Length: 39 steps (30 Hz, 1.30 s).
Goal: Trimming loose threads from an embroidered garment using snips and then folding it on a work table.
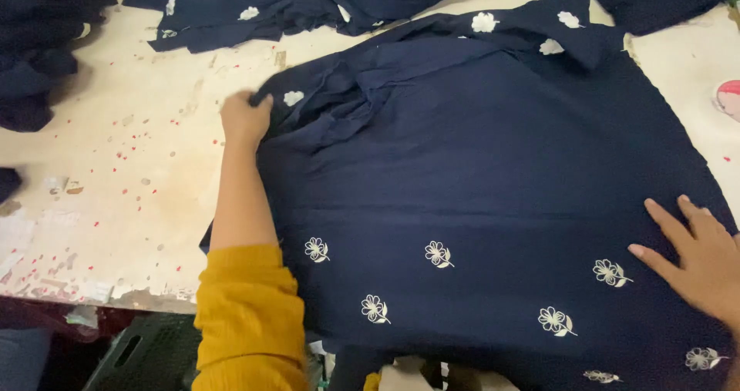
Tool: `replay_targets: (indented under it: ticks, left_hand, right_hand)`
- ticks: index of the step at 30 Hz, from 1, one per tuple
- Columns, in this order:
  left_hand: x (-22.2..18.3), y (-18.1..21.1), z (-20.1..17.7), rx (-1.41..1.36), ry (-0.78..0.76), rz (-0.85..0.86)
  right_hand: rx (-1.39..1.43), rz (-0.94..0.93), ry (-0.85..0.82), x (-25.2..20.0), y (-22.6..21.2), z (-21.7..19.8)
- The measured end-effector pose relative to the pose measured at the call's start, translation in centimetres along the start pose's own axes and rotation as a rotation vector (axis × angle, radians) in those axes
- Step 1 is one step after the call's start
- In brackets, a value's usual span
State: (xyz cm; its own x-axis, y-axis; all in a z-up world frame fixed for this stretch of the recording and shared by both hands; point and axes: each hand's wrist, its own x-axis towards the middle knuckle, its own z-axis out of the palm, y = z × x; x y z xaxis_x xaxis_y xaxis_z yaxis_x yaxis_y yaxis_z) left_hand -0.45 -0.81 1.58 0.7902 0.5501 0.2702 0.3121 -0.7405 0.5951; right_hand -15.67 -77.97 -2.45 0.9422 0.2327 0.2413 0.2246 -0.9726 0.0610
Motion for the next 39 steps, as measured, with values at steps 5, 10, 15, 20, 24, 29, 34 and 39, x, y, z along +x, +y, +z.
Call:
replay_targets:
  ticks: [5, 10, 15, 20, 24, 29, 34, 39]
  left_hand:
    - [-13.6, 14.3, -13.6, -0.298, 0.057, 0.696]
    - [-24.1, 15.3, -16.2, -0.081, -0.287, 1.130]
    - [-24.9, 12.8, -17.6, -0.140, -0.276, 1.033]
    - [-25.1, 12.4, -19.5, -0.305, -0.254, 0.867]
    - [-25.0, 12.5, -19.4, -0.360, -0.194, 0.848]
    - [-25.2, 12.4, -19.2, -0.376, -0.147, 0.789]
    - [-25.0, 11.4, -19.3, -0.419, -0.224, 0.697]
    - [-23.2, 8.4, -19.9, -0.375, -0.150, 0.619]
  right_hand:
    - [-0.208, -0.078, -0.115, 8.3, -15.9, -15.4]
    - [0.274, -0.654, 0.005, 13.8, -28.8, -16.5]
    - [-0.013, -0.740, 0.055, 18.8, -28.7, -10.7]
    - [-0.218, -0.441, -0.135, 23.3, -21.0, -7.1]
    - [-0.135, -0.424, -0.084, 23.7, -19.0, -6.1]
    - [-0.313, -0.343, 0.196, 23.6, -18.5, -3.7]
    - [0.022, -0.122, 0.048, 25.4, -15.2, -1.8]
    - [0.293, -0.171, 0.158, 23.0, -8.2, -5.1]
